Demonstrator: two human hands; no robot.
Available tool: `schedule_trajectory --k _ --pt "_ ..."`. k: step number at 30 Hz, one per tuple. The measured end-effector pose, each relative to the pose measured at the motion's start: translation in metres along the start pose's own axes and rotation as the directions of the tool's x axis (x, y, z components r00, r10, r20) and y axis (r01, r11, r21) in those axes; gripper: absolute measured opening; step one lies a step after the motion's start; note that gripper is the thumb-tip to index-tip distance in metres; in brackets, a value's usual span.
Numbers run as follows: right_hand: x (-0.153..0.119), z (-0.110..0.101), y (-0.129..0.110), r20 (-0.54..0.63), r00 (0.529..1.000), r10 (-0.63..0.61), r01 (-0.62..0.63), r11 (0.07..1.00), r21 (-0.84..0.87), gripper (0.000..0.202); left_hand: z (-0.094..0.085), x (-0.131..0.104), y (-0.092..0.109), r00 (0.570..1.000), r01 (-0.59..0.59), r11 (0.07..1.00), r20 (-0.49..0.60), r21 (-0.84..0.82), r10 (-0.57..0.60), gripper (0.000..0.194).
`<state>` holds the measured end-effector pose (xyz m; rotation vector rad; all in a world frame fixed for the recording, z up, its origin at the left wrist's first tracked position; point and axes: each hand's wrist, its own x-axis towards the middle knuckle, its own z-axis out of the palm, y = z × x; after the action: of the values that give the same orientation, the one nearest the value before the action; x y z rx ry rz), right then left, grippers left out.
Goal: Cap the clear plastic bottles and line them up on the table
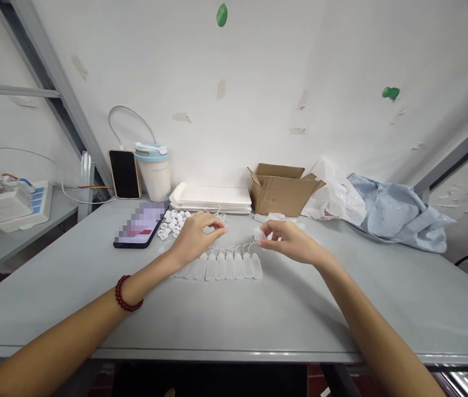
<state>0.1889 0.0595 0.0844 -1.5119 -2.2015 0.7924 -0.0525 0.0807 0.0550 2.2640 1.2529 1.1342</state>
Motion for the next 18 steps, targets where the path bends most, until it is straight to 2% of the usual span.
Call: schedule_trajectory --k 3,8,13,18 --pt "0.002 0.018 -0.010 -0.025 0.992 -0.123 0.125 0.981 0.145 0.022 0.006 -0.008 0.009 0.999 -0.020 0.993 -0.042 -0.115 0.016 0.008" --pt "0.002 0.035 -0.017 -0.077 0.980 -0.181 0.189 0.977 0.102 0.021 0.011 -0.015 0.014 0.996 -0.019 0.979 -0.093 -0.204 0.000 0.008" --pt "0.000 0.035 -0.020 -0.076 0.983 -0.166 0.174 0.979 0.103 0.023 0.016 -0.019 0.015 0.992 -0.090 0.986 -0.102 -0.142 0.076 0.009" --pt "-0.001 0.033 -0.021 -0.117 0.978 -0.172 0.181 0.980 0.080 0.023 0.021 -0.025 0.017 0.965 -0.239 0.970 -0.128 -0.050 0.231 0.013"
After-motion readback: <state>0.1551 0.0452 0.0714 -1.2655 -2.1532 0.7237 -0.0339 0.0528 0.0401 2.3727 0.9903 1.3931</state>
